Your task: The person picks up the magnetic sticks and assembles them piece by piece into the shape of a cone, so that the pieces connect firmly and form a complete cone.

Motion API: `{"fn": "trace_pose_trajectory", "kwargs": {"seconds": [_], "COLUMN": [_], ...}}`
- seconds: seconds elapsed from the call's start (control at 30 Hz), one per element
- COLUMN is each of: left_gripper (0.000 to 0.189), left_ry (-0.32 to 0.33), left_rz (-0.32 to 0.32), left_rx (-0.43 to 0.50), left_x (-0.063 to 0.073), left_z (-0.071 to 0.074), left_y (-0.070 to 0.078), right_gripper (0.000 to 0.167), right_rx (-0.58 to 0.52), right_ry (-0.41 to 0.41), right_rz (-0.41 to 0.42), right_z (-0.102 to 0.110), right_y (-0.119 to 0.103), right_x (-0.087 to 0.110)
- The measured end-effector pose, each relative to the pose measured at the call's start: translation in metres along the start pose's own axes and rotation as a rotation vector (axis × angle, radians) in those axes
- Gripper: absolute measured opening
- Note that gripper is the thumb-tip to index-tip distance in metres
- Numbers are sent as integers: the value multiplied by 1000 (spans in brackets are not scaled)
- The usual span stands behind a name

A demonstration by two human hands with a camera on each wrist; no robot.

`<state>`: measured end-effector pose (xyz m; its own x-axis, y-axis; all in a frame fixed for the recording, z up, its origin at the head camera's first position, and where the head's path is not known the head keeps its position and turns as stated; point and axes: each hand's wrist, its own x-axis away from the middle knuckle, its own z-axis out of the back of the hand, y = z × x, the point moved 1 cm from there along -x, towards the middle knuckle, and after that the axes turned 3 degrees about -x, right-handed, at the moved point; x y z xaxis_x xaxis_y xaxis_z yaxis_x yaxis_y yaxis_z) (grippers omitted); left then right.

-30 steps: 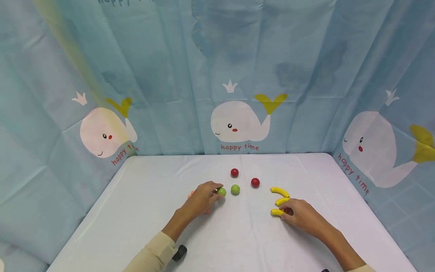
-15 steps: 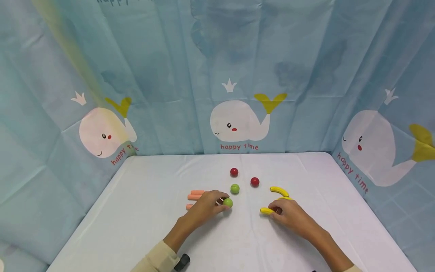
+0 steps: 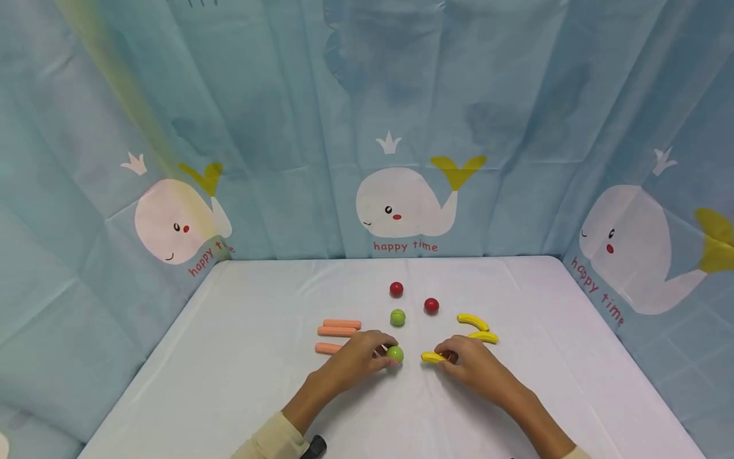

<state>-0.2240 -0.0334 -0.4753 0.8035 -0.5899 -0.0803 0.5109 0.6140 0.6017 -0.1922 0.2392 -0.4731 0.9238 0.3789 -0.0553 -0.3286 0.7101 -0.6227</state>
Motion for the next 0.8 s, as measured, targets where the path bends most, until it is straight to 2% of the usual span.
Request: {"fn": "trace_pose_trajectory", "kwargs": {"seconds": [0.33, 0.63, 0.8], "left_gripper": [31, 31, 32], "left_ry": [-25, -46, -47], "left_rz": [-25, -14, -25], "left_rx": [-27, -56, -84], "left_x": [-3, -7, -7], "left_z": [-4, -8, -9], "left_y": [10, 14, 14], "right_gripper": [21, 23, 25], "right_rx": [-25, -52, -88], "right_ry": [5, 31, 6], "right_rz": [44, 72, 92], "right_z": [-8, -14, -16], "right_y": [-9, -12, -11], "right_x": [-3, -5, -5]}}
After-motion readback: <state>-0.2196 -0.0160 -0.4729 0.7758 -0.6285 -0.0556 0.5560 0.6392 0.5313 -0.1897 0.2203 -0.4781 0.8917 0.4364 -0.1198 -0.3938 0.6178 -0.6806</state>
